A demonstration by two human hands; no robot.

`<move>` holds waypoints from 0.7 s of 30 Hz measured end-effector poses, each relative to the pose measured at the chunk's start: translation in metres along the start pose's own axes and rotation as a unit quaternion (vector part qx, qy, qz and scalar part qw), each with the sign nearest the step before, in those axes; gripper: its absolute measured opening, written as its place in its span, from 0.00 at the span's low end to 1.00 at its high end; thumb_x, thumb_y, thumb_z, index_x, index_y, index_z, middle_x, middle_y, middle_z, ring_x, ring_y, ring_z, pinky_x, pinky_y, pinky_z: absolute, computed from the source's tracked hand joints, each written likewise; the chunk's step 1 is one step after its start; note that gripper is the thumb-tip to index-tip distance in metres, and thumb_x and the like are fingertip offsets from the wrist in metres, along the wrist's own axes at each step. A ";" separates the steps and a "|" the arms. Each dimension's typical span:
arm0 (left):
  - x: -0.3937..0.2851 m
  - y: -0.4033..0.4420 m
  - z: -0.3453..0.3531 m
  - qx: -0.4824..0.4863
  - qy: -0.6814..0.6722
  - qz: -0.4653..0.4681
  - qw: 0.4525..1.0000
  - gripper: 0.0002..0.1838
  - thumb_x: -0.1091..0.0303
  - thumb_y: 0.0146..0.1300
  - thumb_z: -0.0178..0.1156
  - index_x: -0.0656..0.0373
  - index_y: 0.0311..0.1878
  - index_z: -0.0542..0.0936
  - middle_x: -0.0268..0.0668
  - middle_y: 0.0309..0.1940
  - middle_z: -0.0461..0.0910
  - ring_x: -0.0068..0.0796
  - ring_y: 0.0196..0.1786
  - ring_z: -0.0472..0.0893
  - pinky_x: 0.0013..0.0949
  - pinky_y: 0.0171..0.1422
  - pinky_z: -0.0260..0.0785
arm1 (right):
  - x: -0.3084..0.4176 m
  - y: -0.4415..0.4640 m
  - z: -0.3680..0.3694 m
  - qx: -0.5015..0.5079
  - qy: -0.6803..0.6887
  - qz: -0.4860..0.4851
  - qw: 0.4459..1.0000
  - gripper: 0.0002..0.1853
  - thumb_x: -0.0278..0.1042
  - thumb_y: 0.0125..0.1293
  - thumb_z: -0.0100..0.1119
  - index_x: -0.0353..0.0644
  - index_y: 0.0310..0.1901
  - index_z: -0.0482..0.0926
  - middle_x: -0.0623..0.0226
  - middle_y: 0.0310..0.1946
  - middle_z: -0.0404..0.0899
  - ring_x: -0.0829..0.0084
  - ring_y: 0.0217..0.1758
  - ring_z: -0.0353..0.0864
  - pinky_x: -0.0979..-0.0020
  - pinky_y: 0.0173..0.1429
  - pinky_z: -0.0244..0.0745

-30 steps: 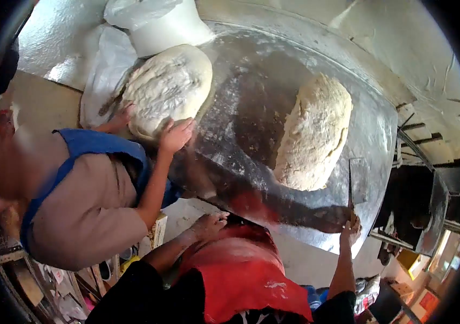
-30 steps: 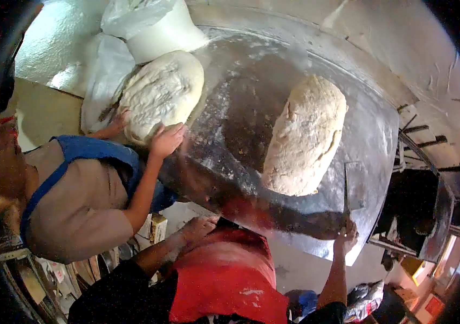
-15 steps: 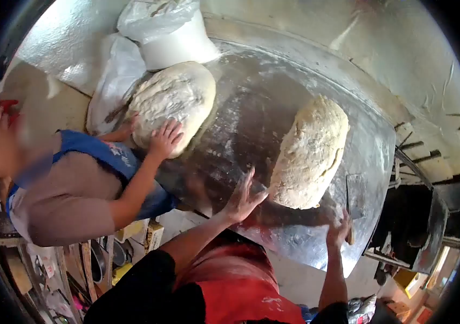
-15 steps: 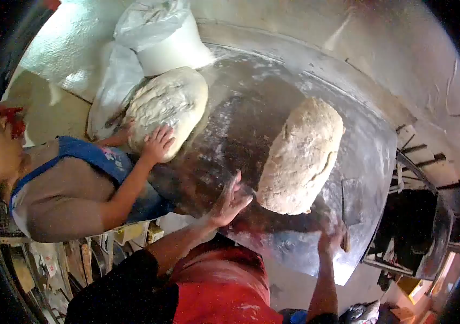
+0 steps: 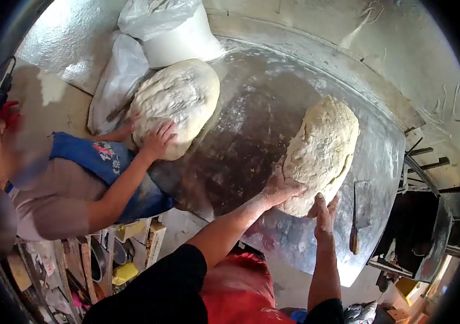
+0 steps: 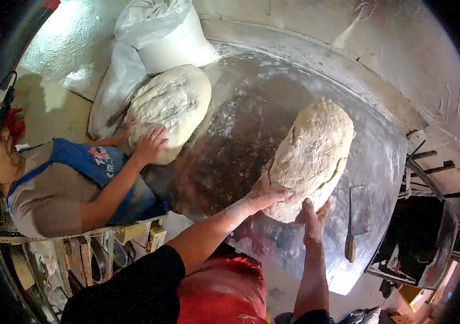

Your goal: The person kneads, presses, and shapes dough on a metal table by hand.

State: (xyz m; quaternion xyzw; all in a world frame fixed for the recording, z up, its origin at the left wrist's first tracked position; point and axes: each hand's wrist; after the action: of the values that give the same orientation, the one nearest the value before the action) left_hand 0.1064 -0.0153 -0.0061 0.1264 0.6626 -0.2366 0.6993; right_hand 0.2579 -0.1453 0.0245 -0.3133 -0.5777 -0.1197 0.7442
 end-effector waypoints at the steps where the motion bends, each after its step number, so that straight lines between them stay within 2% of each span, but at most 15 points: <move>1: -0.014 -0.001 0.003 0.008 -0.073 -0.027 0.997 0.59 0.56 0.51 0.79 0.65 0.80 0.53 0.55 0.77 0.59 0.48 0.80 0.59 0.47 0.81 0.57 | 0.004 -0.001 0.007 -0.015 0.012 0.000 1.000 0.37 0.47 0.70 0.67 0.41 0.72 0.61 0.69 0.47 0.79 0.75 0.44 0.78 0.70 0.48 0.76; 2: -0.006 0.004 0.003 0.012 -0.076 -0.026 0.997 0.59 0.56 0.51 0.79 0.65 0.80 0.53 0.55 0.77 0.59 0.48 0.80 0.59 0.47 0.81 0.57 | 0.006 -0.001 0.010 -0.032 0.022 -0.001 0.999 0.37 0.48 0.70 0.68 0.41 0.72 0.61 0.67 0.52 0.78 0.74 0.50 0.79 0.68 0.52 0.76; 3: 0.001 0.008 0.002 -0.001 0.015 -0.015 1.000 0.56 0.56 0.52 0.78 0.62 0.79 0.56 0.54 0.75 0.62 0.48 0.78 0.63 0.47 0.80 0.59 | -0.008 0.007 0.003 -0.036 0.037 0.000 0.999 0.39 0.46 0.68 0.70 0.40 0.72 0.62 0.64 0.57 0.77 0.70 0.56 0.79 0.65 0.57 0.77; 5: 0.008 0.002 0.000 -0.012 0.104 -0.006 0.994 0.53 0.55 0.53 0.77 0.59 0.78 0.59 0.54 0.73 0.66 0.49 0.76 0.67 0.47 0.78 0.61 | -0.015 0.006 -0.003 -0.049 0.038 0.023 0.998 0.38 0.46 0.67 0.71 0.41 0.72 0.62 0.64 0.56 0.77 0.69 0.55 0.79 0.64 0.57 0.77; 8: -0.037 -0.005 -0.007 -0.012 0.065 -0.115 0.991 0.48 0.57 0.54 0.73 0.59 0.76 0.62 0.53 0.67 0.72 0.51 0.70 0.73 0.45 0.74 0.66 | 0.004 -0.006 0.009 -0.059 0.026 0.062 0.996 0.35 0.46 0.68 0.69 0.43 0.70 0.65 0.63 0.54 0.78 0.67 0.54 0.80 0.62 0.57 0.77; 10: -0.002 -0.016 -0.019 0.051 -0.022 -0.034 0.998 0.52 0.57 0.60 0.74 0.65 0.80 0.54 0.49 0.76 0.59 0.41 0.76 0.63 0.48 0.77 0.61 | -0.037 -0.008 -0.010 0.008 0.038 0.048 0.998 0.33 0.47 0.70 0.66 0.43 0.70 0.65 0.64 0.54 0.78 0.66 0.56 0.79 0.61 0.60 0.76; 11: -0.022 -0.013 -0.012 0.052 0.202 -0.128 0.970 0.48 0.60 0.62 0.73 0.66 0.79 0.56 0.48 0.74 0.64 0.42 0.73 0.69 0.49 0.74 0.67 | -0.072 -0.008 -0.027 0.032 0.022 0.013 0.999 0.32 0.47 0.71 0.65 0.43 0.70 0.65 0.64 0.54 0.78 0.65 0.57 0.78 0.61 0.62 0.75; 12: -0.025 -0.022 -0.005 0.042 -0.008 -0.089 0.995 0.42 0.64 0.65 0.69 0.63 0.77 0.59 0.46 0.70 0.69 0.43 0.66 0.74 0.44 0.67 0.73 | -0.080 -0.018 -0.032 -0.012 -0.027 -0.013 0.999 0.34 0.47 0.71 0.65 0.42 0.71 0.64 0.63 0.56 0.77 0.64 0.60 0.77 0.60 0.66 0.72; 13: -0.028 -0.033 0.002 0.050 -0.221 -0.052 0.973 0.36 0.69 0.67 0.66 0.61 0.76 0.62 0.44 0.65 0.74 0.43 0.59 0.80 0.39 0.60 0.79 | -0.086 -0.029 -0.037 -0.058 -0.078 -0.033 0.995 0.35 0.47 0.71 0.65 0.42 0.73 0.63 0.62 0.58 0.76 0.62 0.63 0.75 0.58 0.70 0.70; 14: 0.023 -0.024 -0.009 -0.012 0.125 0.037 0.991 0.41 0.68 0.60 0.68 0.63 0.75 0.63 0.54 0.64 0.75 0.54 0.68 0.75 0.50 0.72 0.68 | -0.069 -0.026 -0.021 -0.096 -0.085 -0.016 0.992 0.36 0.48 0.71 0.65 0.42 0.73 0.63 0.61 0.60 0.76 0.61 0.65 0.74 0.58 0.72 0.68; 15: 0.032 -0.027 -0.012 -0.012 0.129 0.036 0.991 0.42 0.67 0.60 0.67 0.63 0.77 0.61 0.56 0.66 0.72 0.57 0.70 0.72 0.52 0.74 0.65 | -0.051 -0.024 -0.005 -0.134 -0.090 0.002 0.987 0.38 0.49 0.70 0.66 0.42 0.74 0.62 0.60 0.61 0.75 0.61 0.66 0.73 0.57 0.74 0.67; 16: 0.025 -0.021 -0.014 -0.003 0.116 0.045 0.992 0.44 0.65 0.61 0.68 0.64 0.77 0.59 0.57 0.68 0.70 0.59 0.72 0.69 0.53 0.76 0.62 | -0.048 -0.024 -0.009 -0.107 -0.093 0.051 0.989 0.46 0.55 0.69 0.66 0.40 0.78 0.55 0.52 0.71 0.62 0.55 0.76 0.61 0.53 0.79 0.57; 18: -0.001 -0.008 -0.017 0.016 0.090 0.060 0.994 0.48 0.59 0.62 0.70 0.64 0.79 0.56 0.59 0.72 0.65 0.61 0.75 0.65 0.55 0.79 0.57 | -0.009 -0.006 -0.009 -0.082 -0.097 0.074 0.989 0.54 0.61 0.67 0.67 0.39 0.82 0.48 0.44 0.81 0.50 0.50 0.85 0.49 0.49 0.84 0.47; 20: -0.041 0.000 -0.027 -0.019 0.395 0.152 0.906 0.51 0.51 0.62 0.71 0.65 0.79 0.55 0.58 0.73 0.65 0.60 0.75 0.65 0.56 0.78 0.58 | 0.039 0.003 -0.008 -0.138 -0.329 -0.033 0.934 0.52 0.59 0.67 0.67 0.39 0.82 0.51 0.44 0.80 0.51 0.49 0.83 0.52 0.52 0.84 0.50; 21: -0.083 0.018 -0.021 0.027 0.437 0.165 0.884 0.52 0.46 0.62 0.71 0.65 0.79 0.57 0.55 0.73 0.65 0.56 0.75 0.65 0.55 0.79 0.57 | 0.069 0.017 0.000 -0.144 -0.336 -0.088 0.927 0.50 0.57 0.66 0.68 0.40 0.81 0.54 0.43 0.79 0.55 0.48 0.82 0.56 0.52 0.83 0.53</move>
State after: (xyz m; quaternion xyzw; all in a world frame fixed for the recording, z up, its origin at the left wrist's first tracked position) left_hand 0.0962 0.0244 0.0711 0.3427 0.8640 -0.0564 0.3646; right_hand 0.2886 -0.1194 0.0835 -0.3871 -0.7957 -0.1542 0.4396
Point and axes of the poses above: each hand's wrist, its own y-axis towards the middle knuckle, its own z-axis out of the palm, x = y × z
